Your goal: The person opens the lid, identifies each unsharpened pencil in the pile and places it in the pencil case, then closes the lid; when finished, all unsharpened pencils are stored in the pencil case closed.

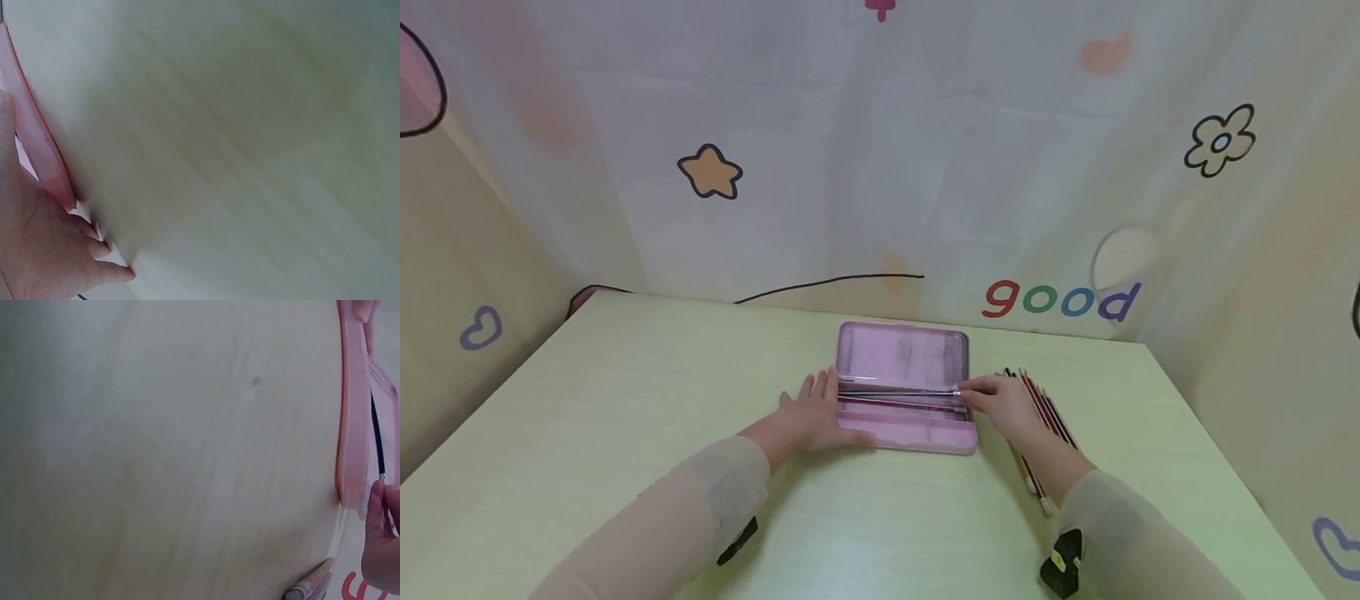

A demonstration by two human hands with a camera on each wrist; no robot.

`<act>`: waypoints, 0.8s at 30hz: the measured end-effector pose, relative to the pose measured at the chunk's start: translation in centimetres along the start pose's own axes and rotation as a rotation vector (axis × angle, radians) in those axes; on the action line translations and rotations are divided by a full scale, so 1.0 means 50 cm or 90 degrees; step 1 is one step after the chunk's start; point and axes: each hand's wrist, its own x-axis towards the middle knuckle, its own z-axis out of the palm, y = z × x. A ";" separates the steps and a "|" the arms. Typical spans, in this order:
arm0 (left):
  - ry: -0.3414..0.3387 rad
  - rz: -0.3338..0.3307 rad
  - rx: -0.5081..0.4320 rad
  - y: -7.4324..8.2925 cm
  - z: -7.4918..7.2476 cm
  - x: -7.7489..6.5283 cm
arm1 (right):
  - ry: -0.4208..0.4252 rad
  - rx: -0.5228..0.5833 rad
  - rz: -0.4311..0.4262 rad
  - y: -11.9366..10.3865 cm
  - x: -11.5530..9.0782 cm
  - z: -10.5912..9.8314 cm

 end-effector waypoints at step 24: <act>-0.005 -0.002 0.009 0.002 0.006 0.002 | 0.001 -0.071 0.001 0.004 -0.001 0.004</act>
